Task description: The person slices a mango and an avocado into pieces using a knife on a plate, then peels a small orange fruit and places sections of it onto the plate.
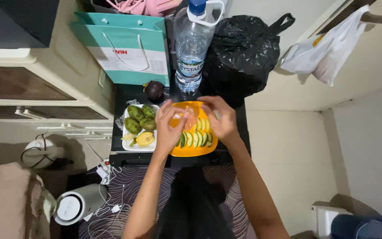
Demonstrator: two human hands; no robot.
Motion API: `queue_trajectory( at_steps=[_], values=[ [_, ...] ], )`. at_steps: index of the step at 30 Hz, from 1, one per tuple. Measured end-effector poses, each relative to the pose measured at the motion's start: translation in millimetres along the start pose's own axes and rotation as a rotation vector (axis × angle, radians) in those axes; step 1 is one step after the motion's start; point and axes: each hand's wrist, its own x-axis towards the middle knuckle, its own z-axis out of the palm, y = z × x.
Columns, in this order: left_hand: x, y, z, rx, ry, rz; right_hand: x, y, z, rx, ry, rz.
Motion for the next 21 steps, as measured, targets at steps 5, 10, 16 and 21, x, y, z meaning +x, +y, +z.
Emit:
queue_trajectory(
  at_steps=[5, 10, 16, 21],
  values=[
    [-6.6, -6.5, 1.6, 0.07, -0.019, -0.082, -53.6, 48.4, -26.1, -0.595, 0.107, 0.226],
    [-6.8, 2.9, 7.6, 0.116, -0.037, -0.058, -95.0, 100.0, -16.7, -0.941, -0.119, 0.268],
    [-6.4, 11.4, 8.2, 0.192, -0.068, 0.021, -102.9, 118.6, 0.1, -1.026, -0.15, 0.245],
    [-1.0, 18.0, -1.4, 0.223, -0.093, 0.036, -103.9, 73.6, -19.0, -0.73, -0.109, 0.456]
  ],
)
